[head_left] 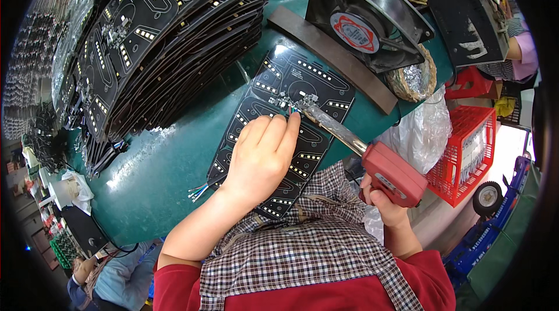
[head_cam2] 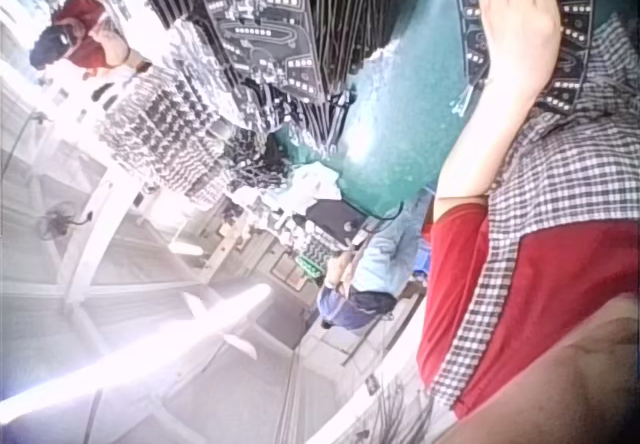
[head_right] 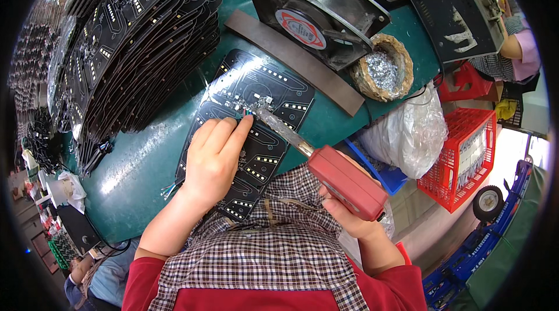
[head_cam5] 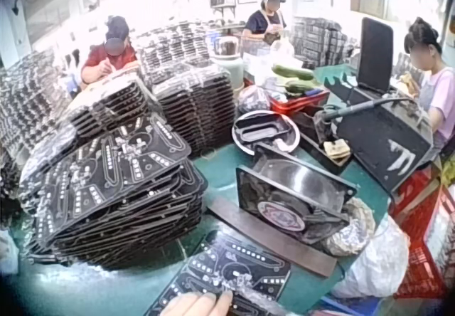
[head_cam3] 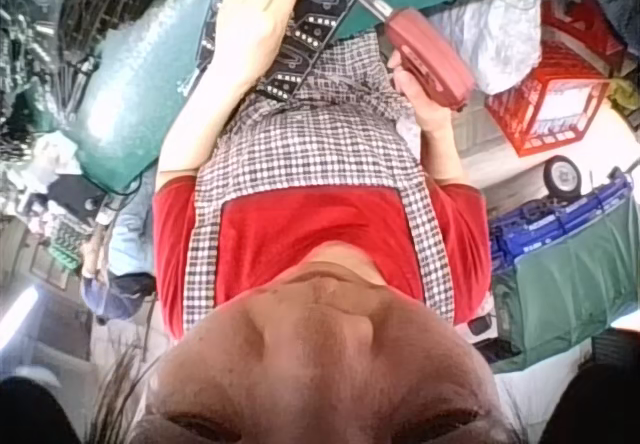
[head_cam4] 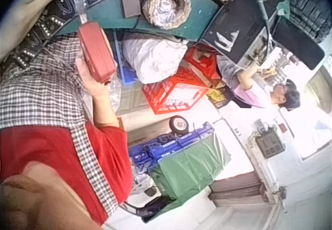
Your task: The person solders wires onto circuit boards using a soldering gun and places the assembled boards into a crate.
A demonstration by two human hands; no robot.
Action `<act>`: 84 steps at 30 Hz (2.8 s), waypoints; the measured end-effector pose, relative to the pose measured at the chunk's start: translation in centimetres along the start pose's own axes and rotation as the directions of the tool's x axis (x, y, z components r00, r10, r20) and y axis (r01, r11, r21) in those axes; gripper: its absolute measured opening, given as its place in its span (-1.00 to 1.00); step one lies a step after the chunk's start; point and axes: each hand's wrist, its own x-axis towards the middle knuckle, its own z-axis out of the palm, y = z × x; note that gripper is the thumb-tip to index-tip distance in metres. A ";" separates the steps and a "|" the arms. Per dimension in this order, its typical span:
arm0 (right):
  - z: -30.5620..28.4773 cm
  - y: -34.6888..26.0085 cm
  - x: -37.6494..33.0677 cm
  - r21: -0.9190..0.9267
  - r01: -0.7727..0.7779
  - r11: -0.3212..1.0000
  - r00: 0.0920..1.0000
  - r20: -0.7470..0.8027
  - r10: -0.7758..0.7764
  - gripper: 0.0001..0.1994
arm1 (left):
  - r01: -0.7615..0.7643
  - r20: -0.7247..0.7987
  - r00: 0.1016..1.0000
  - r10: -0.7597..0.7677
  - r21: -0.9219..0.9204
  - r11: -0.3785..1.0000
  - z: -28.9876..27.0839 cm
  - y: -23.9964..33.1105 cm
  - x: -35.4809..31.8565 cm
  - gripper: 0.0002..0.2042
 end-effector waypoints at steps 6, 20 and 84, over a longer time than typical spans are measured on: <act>-1.1 -0.2 1.4 -0.630 0.506 0.588 0.858 0.302 -0.415 -0.35 | -0.036 0.007 0.999 0.035 0.147 0.988 0.2 0.4 0.1 -0.63; 0.2 0.5 -0.6 -0.103 0.165 0.981 0.986 -0.008 -0.167 -0.38 | 0.059 0.101 0.992 -0.071 0.115 0.992 -1.3 1.2 1.2 -0.68; -0.8 1.8 -1.1 -0.197 0.027 0.980 1.000 -0.007 -0.029 -0.30 | -0.012 -0.008 1.000 0.015 0.253 0.967 0.7 1.7 0.0 -0.61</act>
